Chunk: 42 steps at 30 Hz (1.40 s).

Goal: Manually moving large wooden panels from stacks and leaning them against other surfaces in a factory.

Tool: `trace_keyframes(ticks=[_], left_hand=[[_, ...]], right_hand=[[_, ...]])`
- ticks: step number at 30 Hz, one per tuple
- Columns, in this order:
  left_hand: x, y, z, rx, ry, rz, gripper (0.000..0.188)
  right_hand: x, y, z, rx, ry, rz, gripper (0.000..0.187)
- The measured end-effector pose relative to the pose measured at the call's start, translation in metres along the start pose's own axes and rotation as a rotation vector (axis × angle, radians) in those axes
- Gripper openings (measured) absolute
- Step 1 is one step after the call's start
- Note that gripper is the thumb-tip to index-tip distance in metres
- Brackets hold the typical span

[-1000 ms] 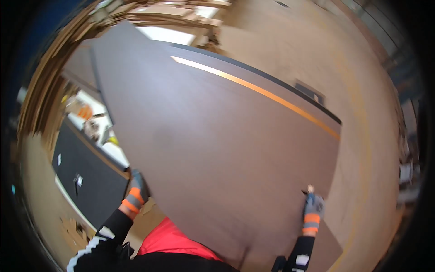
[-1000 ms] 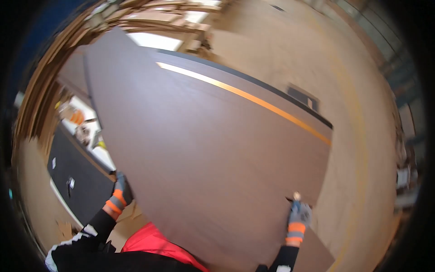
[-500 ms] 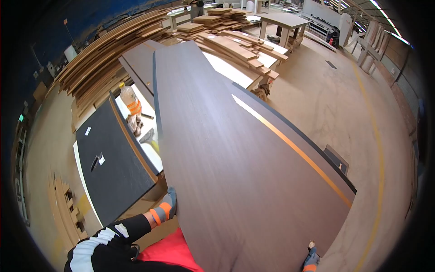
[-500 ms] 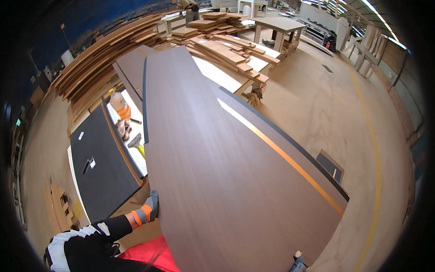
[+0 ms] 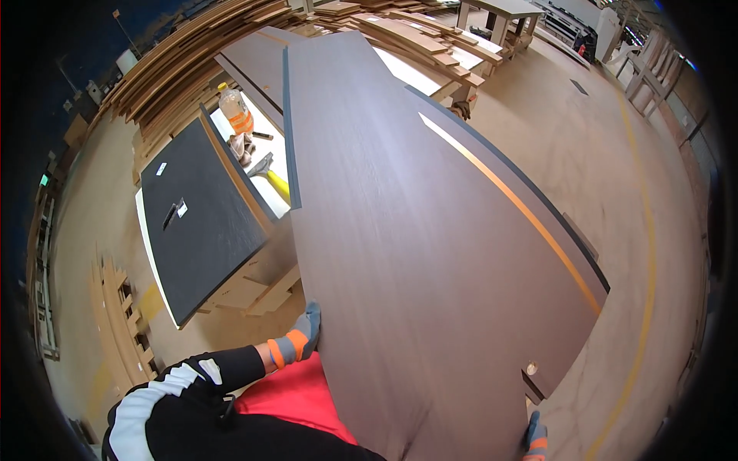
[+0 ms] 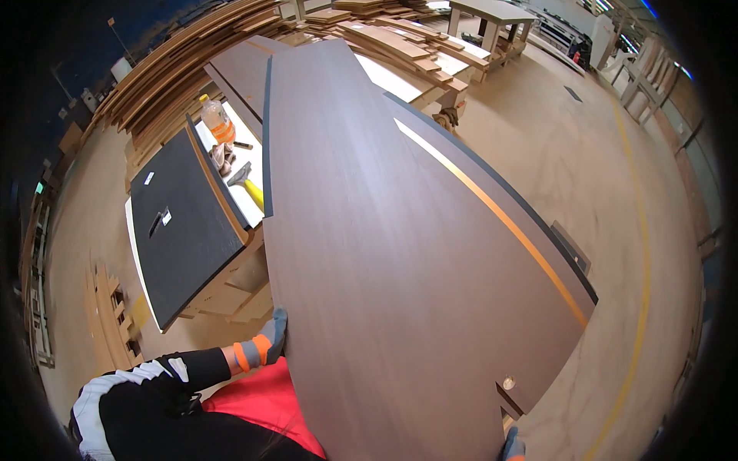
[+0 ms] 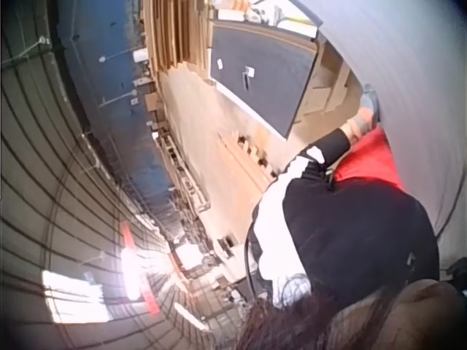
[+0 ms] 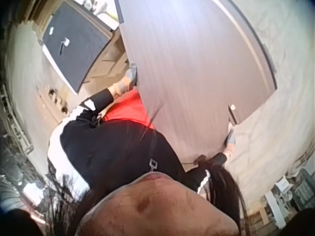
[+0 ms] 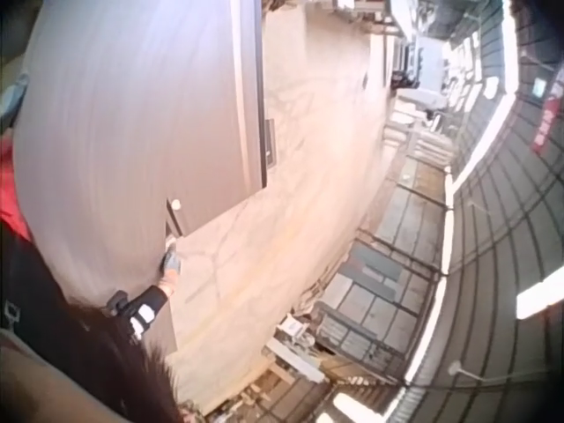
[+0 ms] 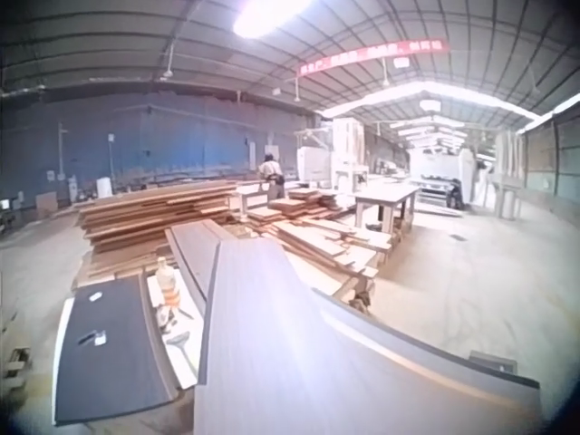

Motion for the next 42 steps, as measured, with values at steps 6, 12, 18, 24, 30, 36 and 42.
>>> trace_keyframes(ticks=[6, 12, 18, 24, 30, 36, 42], left_hand=[[0.004, 0.001, 0.0, 0.005, -0.05, -0.107, 0.075], [-0.005, 0.01, 0.013, -0.139, 0.033, -0.397, 0.076], [0.025, 0.025, 0.067, -0.36, -0.18, -0.572, 0.077], [0.09, 0.046, 0.099, -0.619, -0.27, -0.499, 0.068], [0.128, 0.059, 0.121, -0.449, -0.342, -0.381, 0.07], [0.113, 0.058, 0.1, -0.545, -0.253, -0.402, 0.067], [0.081, 0.051, 0.08, -0.476, -0.039, -0.335, 0.067]], right_hand=[[0.004, -0.018, -0.082, 0.616, 0.621, -0.089, 0.061], [-0.014, -0.016, -0.109, 0.287, 0.467, 0.05, 0.047], [-0.011, -0.026, -0.118, 0.187, 0.564, 0.425, 0.054], [-0.036, -0.021, -0.132, 0.111, 0.382, 0.344, 0.055], [-0.052, -0.014, -0.142, 0.066, 0.321, 0.343, 0.056], [-0.059, -0.018, -0.118, 0.001, 0.27, 0.296, 0.057], [-0.067, -0.017, -0.099, -0.053, 0.177, 0.178, 0.058]])
Point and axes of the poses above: each hand's wrist, its own x-axis towards the middle knuckle, its own y-axis out of the back of the hand, z = x × y, the point moved 1 cm from there along x, towards the middle knuckle, and after that the axes turned 3 degrees about x, right-handed, at the moved point
